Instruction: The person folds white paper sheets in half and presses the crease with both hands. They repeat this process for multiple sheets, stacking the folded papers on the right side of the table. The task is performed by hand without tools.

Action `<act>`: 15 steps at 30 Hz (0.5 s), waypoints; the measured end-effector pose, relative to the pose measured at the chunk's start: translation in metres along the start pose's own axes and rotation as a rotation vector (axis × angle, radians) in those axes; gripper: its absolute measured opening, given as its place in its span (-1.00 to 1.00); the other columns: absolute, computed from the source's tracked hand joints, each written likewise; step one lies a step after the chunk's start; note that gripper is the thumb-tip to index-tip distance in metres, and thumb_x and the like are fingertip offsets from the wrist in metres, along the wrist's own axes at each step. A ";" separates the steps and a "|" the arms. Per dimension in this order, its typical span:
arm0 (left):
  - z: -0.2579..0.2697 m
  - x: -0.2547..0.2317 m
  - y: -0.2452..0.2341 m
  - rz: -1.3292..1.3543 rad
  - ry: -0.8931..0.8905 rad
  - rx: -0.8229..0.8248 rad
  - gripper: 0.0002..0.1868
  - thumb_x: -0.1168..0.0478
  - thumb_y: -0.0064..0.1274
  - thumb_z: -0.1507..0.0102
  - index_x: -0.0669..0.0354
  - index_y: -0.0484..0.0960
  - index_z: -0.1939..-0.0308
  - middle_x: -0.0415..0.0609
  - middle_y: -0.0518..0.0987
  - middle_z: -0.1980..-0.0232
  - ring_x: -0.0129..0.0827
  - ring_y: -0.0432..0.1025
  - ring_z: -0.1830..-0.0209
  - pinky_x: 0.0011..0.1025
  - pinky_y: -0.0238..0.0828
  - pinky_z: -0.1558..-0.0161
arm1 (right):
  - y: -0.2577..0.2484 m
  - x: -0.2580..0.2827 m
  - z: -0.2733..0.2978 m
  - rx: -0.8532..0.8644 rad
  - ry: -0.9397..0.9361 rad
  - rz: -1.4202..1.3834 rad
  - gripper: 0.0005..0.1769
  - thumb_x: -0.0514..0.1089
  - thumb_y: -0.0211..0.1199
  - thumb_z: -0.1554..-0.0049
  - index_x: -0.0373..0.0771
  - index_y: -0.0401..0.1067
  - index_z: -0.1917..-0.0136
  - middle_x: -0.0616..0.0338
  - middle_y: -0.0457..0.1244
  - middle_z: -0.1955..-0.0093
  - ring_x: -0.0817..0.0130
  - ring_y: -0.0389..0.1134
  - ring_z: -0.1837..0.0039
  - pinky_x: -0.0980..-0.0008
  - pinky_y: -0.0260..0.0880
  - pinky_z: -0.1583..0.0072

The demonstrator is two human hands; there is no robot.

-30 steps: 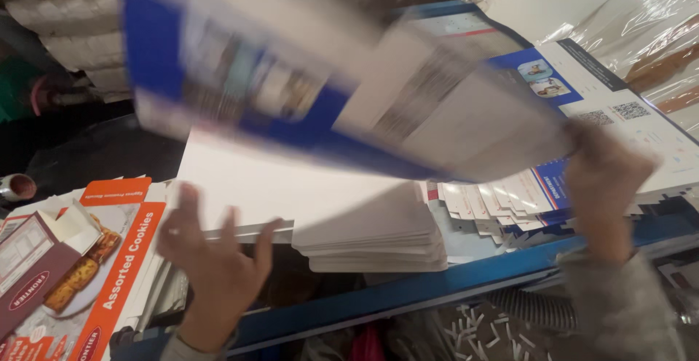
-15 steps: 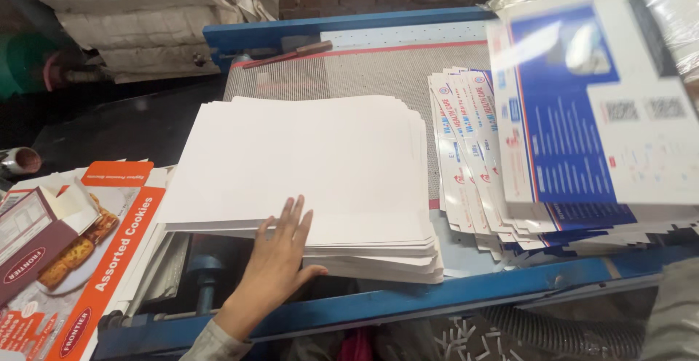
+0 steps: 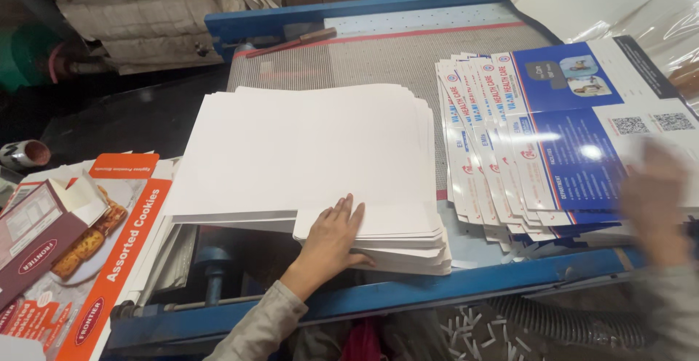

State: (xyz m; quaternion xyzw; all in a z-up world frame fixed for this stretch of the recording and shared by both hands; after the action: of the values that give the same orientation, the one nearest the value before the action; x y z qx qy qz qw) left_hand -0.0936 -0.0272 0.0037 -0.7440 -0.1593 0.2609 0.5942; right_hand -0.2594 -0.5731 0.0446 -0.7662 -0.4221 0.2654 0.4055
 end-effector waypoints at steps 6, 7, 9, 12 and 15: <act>0.004 -0.003 0.003 0.062 -0.045 -0.061 0.29 -0.39 0.42 0.19 0.52 0.31 -0.30 0.49 0.27 -0.42 0.18 0.25 -0.42 -0.07 0.19 -0.35 | -0.043 0.273 0.073 0.324 -0.754 -0.534 -0.06 0.25 0.21 -0.13 -0.38 0.04 -0.54 -0.22 0.21 -0.39 -0.04 0.16 -0.49 0.00 -0.10 -0.53; 0.005 -0.003 0.003 0.061 -0.045 -0.070 0.29 -0.40 0.41 0.19 0.53 0.31 -0.29 0.50 0.27 -0.41 0.18 0.27 -0.40 -0.08 0.20 -0.34 | -0.053 0.290 0.077 0.408 -0.739 -0.517 0.00 0.28 0.22 -0.13 -0.44 0.00 -0.54 -0.21 0.23 -0.34 -0.04 0.17 -0.48 0.00 -0.09 -0.55; 0.011 -0.003 -0.002 0.066 -0.041 -0.073 0.29 -0.41 0.40 0.19 0.55 0.32 -0.28 0.49 0.29 -0.40 0.17 0.30 -0.38 -0.09 0.22 -0.33 | -0.068 0.307 0.086 0.472 -0.731 -0.510 0.03 0.27 0.25 -0.11 -0.49 -0.01 -0.53 -0.19 0.28 -0.27 -0.06 0.22 -0.41 0.00 -0.02 -0.52; 0.024 -0.006 -0.010 0.087 -0.022 -0.088 0.28 -0.44 0.37 0.18 0.56 0.34 -0.25 0.48 0.34 -0.38 0.15 0.35 -0.34 -0.10 0.26 -0.31 | -0.082 0.306 0.099 0.427 -0.749 -0.544 -0.09 0.16 0.30 -0.05 -0.44 0.11 -0.46 -0.15 0.36 -0.17 -0.07 0.34 -0.26 0.01 0.13 -0.44; 0.031 -0.011 -0.023 0.097 0.026 -0.118 0.19 -0.44 0.36 0.16 0.53 0.43 -0.16 0.48 0.42 -0.30 0.16 0.42 -0.25 -0.10 0.35 -0.20 | -0.081 0.300 0.105 0.341 -0.775 -0.585 -0.32 0.04 0.31 -0.04 -0.33 0.30 -0.33 -0.08 0.43 -0.04 -0.04 0.43 -0.17 0.05 0.29 -0.33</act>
State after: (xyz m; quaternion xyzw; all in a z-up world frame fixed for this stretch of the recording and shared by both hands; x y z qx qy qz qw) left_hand -0.1187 -0.0022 0.0234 -0.7879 -0.1304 0.2700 0.5378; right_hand -0.2216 -0.2472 0.0379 -0.3844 -0.6887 0.4703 0.3960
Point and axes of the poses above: each hand's wrist, its own z-axis away from the middle knuckle, its own y-axis out of the palm, x = y × z, the point moved 2 cm from there along -z, towards the middle knuckle
